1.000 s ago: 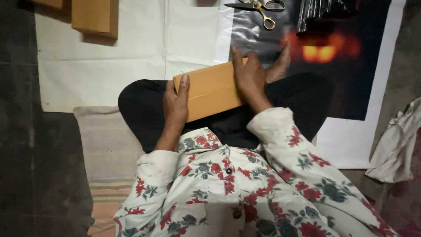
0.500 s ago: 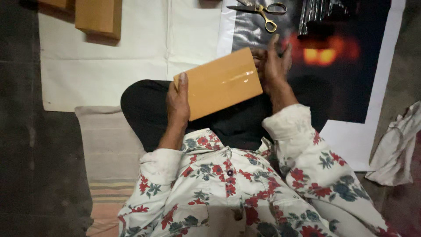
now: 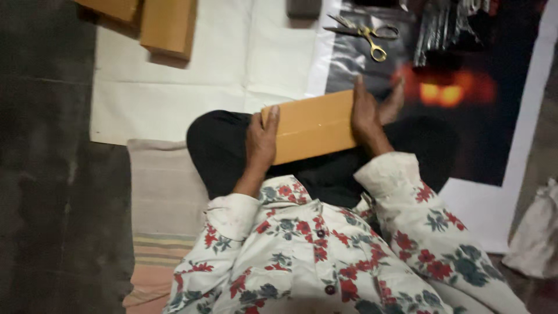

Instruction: The person sits on the floor and tapes small cardboard boxes using a handheld tape dispenser. They apply tape along the seams, fold the flaps, and smooth the tape to seal each box. The sealed boxes are placed aside after completion.

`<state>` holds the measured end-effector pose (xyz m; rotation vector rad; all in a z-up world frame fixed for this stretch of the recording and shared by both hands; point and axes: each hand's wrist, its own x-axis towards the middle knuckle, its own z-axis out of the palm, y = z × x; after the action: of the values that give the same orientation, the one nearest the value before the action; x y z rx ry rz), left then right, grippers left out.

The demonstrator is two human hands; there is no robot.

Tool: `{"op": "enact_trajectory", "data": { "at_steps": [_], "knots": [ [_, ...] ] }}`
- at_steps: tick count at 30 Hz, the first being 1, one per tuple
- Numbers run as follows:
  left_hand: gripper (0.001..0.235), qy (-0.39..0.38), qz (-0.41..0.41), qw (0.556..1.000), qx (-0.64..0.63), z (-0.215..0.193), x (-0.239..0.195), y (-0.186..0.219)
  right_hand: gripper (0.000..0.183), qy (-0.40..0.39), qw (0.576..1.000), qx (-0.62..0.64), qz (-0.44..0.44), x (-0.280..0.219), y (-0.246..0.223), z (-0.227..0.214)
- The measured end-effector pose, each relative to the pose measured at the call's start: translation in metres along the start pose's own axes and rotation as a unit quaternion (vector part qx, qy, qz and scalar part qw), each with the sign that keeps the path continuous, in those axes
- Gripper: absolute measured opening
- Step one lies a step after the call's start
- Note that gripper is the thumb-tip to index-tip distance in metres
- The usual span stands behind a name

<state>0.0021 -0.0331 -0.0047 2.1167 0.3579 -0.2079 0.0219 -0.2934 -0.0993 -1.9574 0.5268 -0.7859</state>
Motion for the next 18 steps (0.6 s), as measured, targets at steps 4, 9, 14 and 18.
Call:
{"op": "enact_trajectory", "data": {
  "at_steps": [4,9,14,18],
  "knots": [
    [0.070,0.012,0.009,1.000,-0.004,0.001,-0.002,0.000,0.060,-0.346,0.917,0.037,0.197,0.009,-0.057,-0.025],
    [0.073,-0.006,0.006,0.999,-0.043,0.000,-0.003,-0.002,0.059,-0.350,0.908,0.039,0.226,0.012,-0.096,-0.033],
    [0.070,-0.018,-0.011,0.999,-0.035,0.000,-0.001,-0.001,0.062,-0.365,0.881,0.095,0.287,0.008,-0.082,-0.031],
    [0.063,-0.060,0.044,0.975,-0.208,-0.007,-0.013,0.000,0.064,-0.207,0.958,-0.195,-0.035,0.010,-0.055,-0.027]
  ]
}}
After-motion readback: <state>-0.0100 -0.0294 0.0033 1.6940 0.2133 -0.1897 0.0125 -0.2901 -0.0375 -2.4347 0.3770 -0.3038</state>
